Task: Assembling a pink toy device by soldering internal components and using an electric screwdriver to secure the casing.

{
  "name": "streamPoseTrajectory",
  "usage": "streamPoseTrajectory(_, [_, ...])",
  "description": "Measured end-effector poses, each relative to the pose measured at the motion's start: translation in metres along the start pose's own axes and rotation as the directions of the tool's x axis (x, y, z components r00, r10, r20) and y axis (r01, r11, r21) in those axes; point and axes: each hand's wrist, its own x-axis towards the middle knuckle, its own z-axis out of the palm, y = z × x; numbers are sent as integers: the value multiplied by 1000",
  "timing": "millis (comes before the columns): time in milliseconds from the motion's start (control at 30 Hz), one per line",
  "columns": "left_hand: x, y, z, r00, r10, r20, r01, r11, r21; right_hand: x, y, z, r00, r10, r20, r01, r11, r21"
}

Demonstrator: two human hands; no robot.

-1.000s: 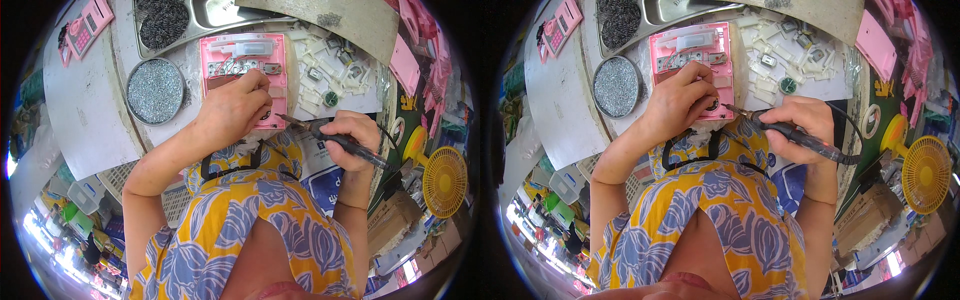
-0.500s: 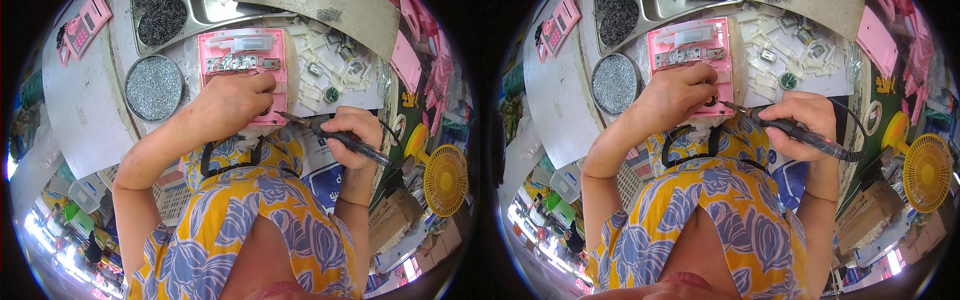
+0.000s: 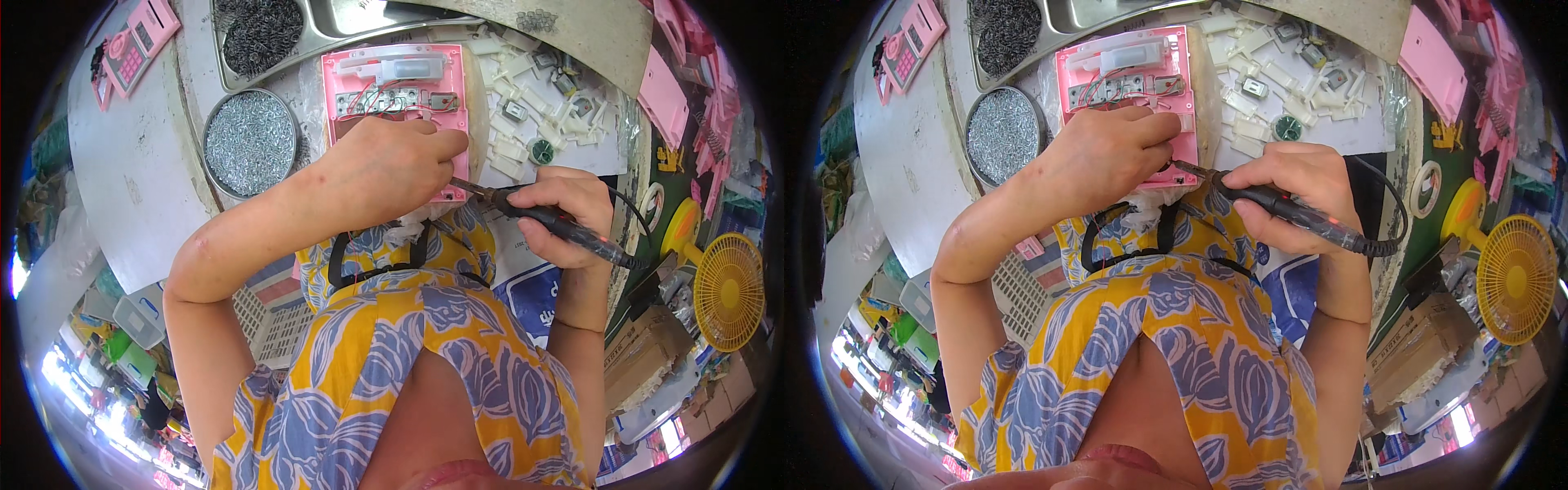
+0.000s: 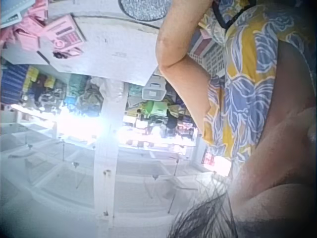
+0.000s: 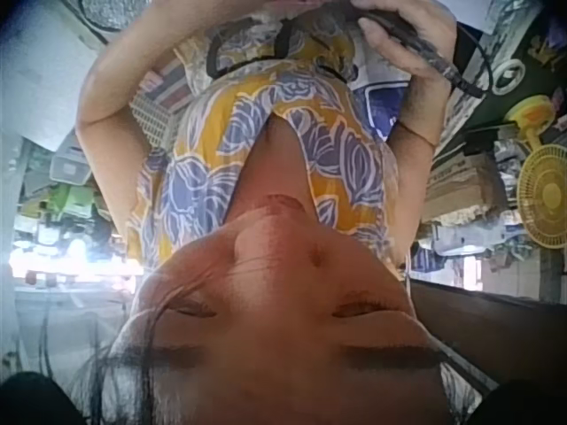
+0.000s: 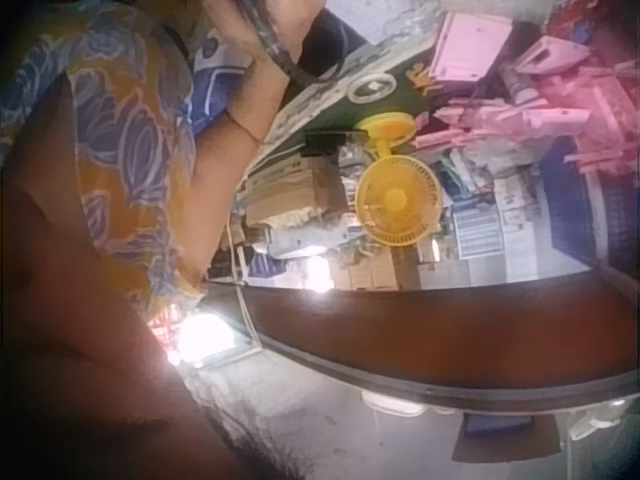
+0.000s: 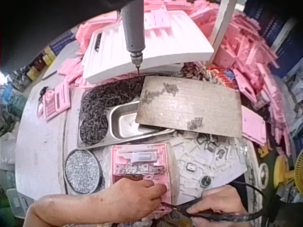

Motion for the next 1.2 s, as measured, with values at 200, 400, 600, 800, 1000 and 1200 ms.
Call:
streamPoseTrajectory(200, [1,-1,-1,1000,26,9,-26,1000,-1,5,-8,-3,999,32,24,-32,999,-30])
streamPoseTrajectory(400, [1,-5,-1,998,62,-13,-62,998,-18,-26,-11,-32,986,76,-150,-66,995,71])
streamPoseTrajectory(600, [1,-5,4,996,65,-66,-66,998,-12,-112,18,-121,459,247,-853,-110,969,221])
streamPoseTrajectory(800, [6,-2,0,993,64,-103,-67,997,-24,-158,13,-193,19,-7,-1000,-267,964,-12])
streamPoseTrajectory(1000, [5,-3,1,996,40,-86,-44,998,-47,-151,62,-248,-210,10,-978,-188,981,51])
streamPoseTrajectory(1200, [5,3,-1,978,-79,-195,38,978,-206,-157,115,-286,30,486,-873,81,870,487])
